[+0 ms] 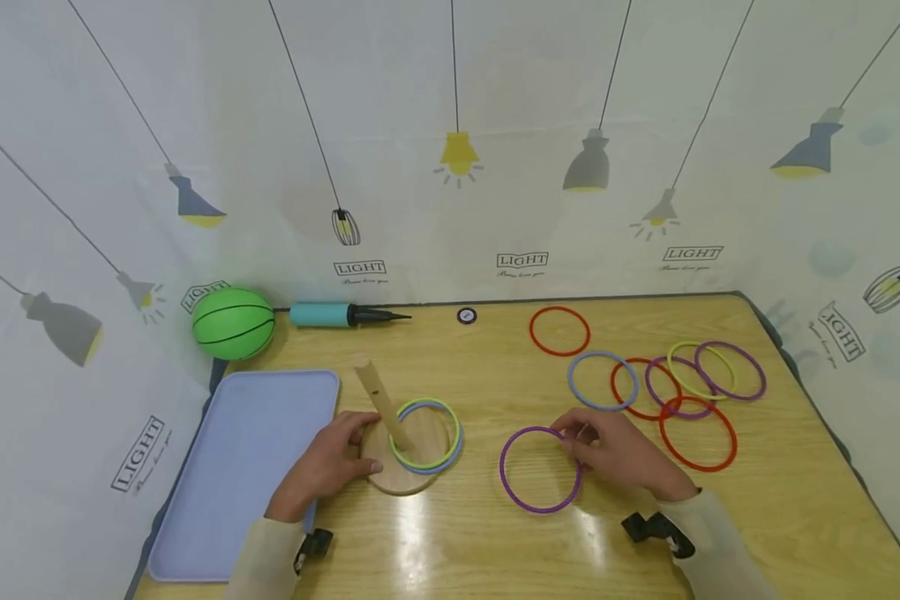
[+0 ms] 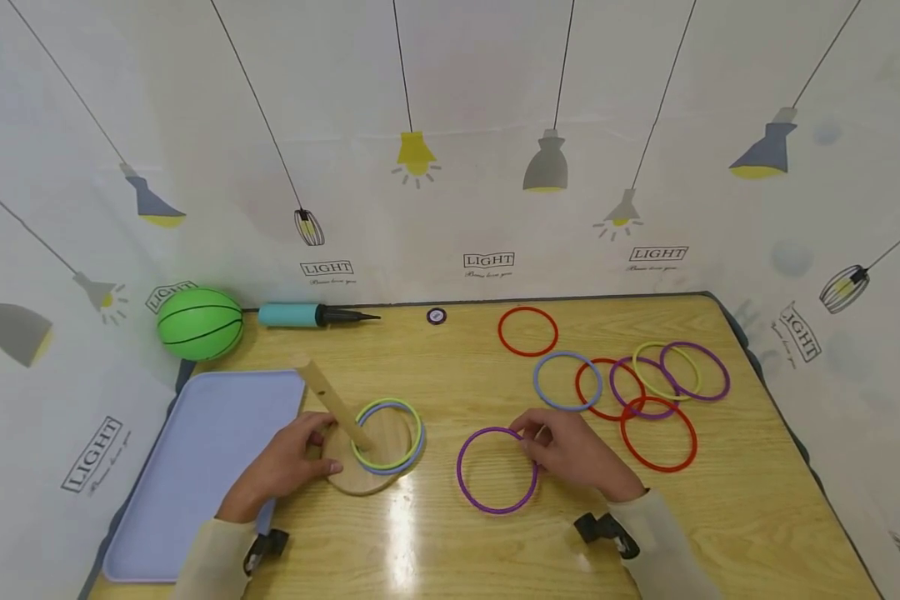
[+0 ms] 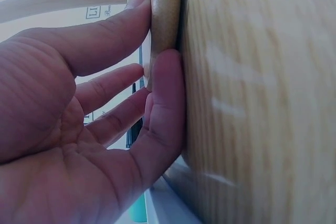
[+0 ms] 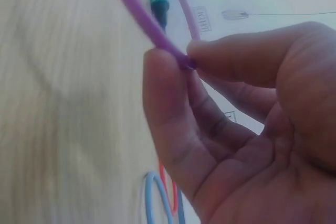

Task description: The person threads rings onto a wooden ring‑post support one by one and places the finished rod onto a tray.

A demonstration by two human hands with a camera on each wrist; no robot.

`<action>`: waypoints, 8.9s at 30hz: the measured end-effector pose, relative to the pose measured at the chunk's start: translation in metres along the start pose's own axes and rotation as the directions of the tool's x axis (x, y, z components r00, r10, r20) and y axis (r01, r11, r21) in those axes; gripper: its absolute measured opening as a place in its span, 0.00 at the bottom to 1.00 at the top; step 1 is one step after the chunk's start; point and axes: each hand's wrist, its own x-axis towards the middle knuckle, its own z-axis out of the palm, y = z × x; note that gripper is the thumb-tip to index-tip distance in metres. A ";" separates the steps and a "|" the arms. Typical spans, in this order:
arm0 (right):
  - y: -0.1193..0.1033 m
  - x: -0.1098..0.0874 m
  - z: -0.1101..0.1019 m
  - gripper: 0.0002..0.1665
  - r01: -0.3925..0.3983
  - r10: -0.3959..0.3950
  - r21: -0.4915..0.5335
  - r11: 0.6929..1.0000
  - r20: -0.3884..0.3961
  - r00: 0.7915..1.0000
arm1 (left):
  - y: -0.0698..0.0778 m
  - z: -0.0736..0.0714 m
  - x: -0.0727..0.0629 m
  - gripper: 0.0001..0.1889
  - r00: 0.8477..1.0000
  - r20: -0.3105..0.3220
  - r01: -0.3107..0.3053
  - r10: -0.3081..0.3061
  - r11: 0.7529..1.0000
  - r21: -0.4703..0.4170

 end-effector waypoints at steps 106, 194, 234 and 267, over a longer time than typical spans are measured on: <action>-0.062 0.117 0.100 0.16 -0.161 0.227 0.565 0.809 -0.048 0.973 | -0.007 0.010 0.002 0.37 0.997 -0.069 -0.023 0.022 1.000 -0.010; 0.078 0.014 -0.073 0.28 -0.319 0.228 -0.134 0.938 -0.457 0.860 | -0.010 0.013 0.006 0.40 0.999 -0.027 0.037 -0.039 0.998 -0.060; 0.025 0.016 -0.064 0.26 -0.198 0.253 0.182 0.963 -0.365 0.896 | -0.008 0.012 0.006 0.39 0.999 -0.032 0.015 -0.016 0.999 -0.048; -0.118 0.036 -0.042 0.19 0.221 -0.006 0.451 0.865 -0.431 0.903 | -0.009 0.015 0.007 0.39 0.999 -0.041 -0.013 0.010 0.998 -0.060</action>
